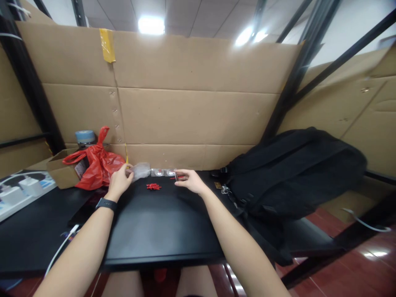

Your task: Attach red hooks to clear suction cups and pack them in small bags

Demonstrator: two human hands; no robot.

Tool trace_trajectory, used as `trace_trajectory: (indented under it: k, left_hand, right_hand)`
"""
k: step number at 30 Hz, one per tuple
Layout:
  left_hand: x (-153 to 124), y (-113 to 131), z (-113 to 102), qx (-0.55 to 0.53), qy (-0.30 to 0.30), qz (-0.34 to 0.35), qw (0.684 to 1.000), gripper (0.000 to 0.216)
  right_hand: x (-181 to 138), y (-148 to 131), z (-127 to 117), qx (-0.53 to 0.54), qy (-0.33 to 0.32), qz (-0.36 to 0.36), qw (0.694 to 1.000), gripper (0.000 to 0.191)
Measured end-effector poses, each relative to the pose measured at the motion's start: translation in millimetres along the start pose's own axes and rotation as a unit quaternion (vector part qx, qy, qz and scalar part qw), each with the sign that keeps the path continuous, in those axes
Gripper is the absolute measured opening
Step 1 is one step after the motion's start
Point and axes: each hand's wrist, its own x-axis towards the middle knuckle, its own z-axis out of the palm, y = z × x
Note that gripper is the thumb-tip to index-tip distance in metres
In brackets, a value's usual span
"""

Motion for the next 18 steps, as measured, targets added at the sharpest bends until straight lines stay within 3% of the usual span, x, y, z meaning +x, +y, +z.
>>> trace_trajectory:
  k: [3, 6, 9, 12, 16, 18]
  left_hand:
    - [-7, 25, 3, -0.158, 0.052, 0.004, 0.986, 0.035]
    - [-22, 54, 18, -0.233, -0.002, 0.051, 0.971, 0.032]
    - [-40, 81, 40, -0.206, -0.107, 0.144, 0.962, 0.023]
    - [-54, 99, 55, -0.152, -0.169, 0.222, 0.948, 0.016]
    - [-62, 108, 60, -0.035, -0.141, 0.319, 0.937, 0.022]
    - [-62, 107, 61, 0.002, -0.102, 0.324, 0.94, 0.028]
  right_hand:
    - [0, -2, -7, -0.058, 0.015, -0.016, 0.998, 0.055]
    - [-1, -3, -14, -0.138, 0.043, -0.015, 0.989, 0.053]
    - [-2, -3, -21, -0.172, 0.053, -0.015, 0.984, 0.052]
    - [-2, -3, -25, -0.187, 0.065, -0.014, 0.98, 0.052]
    - [-4, -6, -28, -0.195, 0.071, -0.013, 0.978, 0.052]
    - [-4, -7, -28, -0.193, 0.068, -0.017, 0.979, 0.052]
